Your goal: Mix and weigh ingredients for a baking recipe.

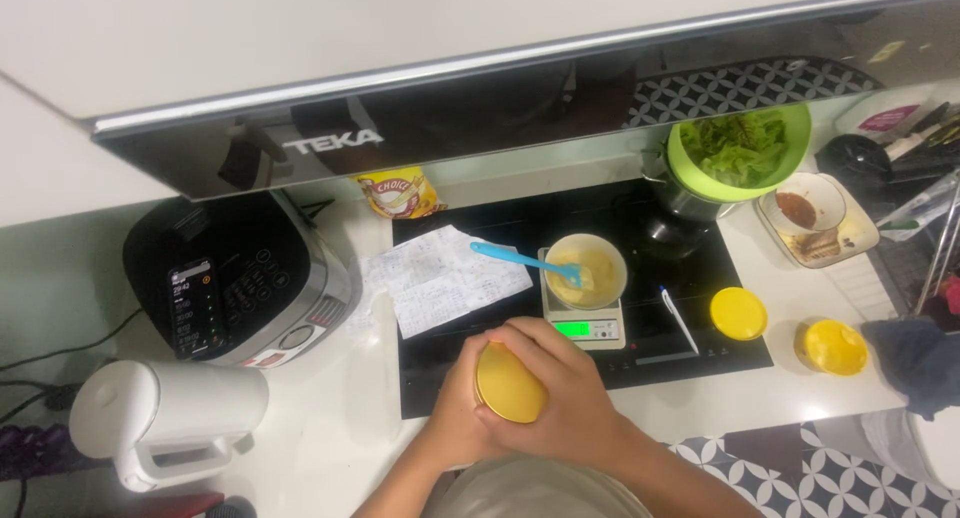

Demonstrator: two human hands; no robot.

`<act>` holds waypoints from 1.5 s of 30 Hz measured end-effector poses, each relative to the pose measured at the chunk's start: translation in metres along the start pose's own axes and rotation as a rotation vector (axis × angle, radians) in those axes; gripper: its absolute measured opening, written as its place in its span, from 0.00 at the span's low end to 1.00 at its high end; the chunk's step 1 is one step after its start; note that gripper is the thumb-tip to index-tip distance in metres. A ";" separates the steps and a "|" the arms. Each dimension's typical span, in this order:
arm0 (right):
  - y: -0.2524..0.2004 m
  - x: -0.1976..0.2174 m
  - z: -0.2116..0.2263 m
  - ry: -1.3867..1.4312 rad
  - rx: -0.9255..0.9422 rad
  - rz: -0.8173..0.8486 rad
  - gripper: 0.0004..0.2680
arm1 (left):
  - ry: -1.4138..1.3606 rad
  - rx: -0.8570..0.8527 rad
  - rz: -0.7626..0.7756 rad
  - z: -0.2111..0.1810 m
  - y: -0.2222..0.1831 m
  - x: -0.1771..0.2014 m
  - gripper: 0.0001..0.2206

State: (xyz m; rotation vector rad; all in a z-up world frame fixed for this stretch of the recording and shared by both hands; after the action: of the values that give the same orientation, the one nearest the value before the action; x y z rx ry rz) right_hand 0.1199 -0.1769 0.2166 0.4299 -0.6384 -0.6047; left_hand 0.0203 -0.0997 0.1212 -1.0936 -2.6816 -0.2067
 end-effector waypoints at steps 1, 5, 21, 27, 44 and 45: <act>0.001 0.004 0.000 -0.026 0.005 0.007 0.25 | -0.007 -0.029 0.019 -0.006 0.004 -0.003 0.42; -0.001 0.017 -0.003 -0.059 0.057 0.000 0.25 | -0.100 -0.057 0.115 -0.020 0.013 -0.013 0.39; 0.032 0.025 0.007 -0.290 -0.011 -0.038 0.27 | 0.258 -0.406 -0.370 -0.064 0.022 -0.023 0.30; 0.028 0.020 0.022 -0.244 0.186 -0.119 0.16 | 0.165 -0.261 -0.234 -0.027 0.014 -0.017 0.31; 0.039 0.018 0.029 0.035 0.194 0.143 0.06 | -0.273 -0.124 0.208 -0.048 0.020 -0.003 0.42; 0.046 0.021 0.031 0.033 0.201 0.145 0.06 | -0.275 -0.130 0.203 -0.044 0.019 -0.003 0.42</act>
State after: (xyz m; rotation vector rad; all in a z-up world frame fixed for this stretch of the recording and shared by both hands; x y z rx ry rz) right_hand 0.1310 -0.1619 0.2731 0.5746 -0.6955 -0.3965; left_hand 0.0432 -0.0982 0.1639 -1.5261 -2.7967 -0.2098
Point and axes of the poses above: each hand's wrist, its own y-axis towards the middle knuckle, its own x-axis out of the back of the hand, z = x × y, the point moved 6 cm from there along y, towards the middle knuckle, and after that the axes turned 9 degrees about -z, right-handed, at the moved point
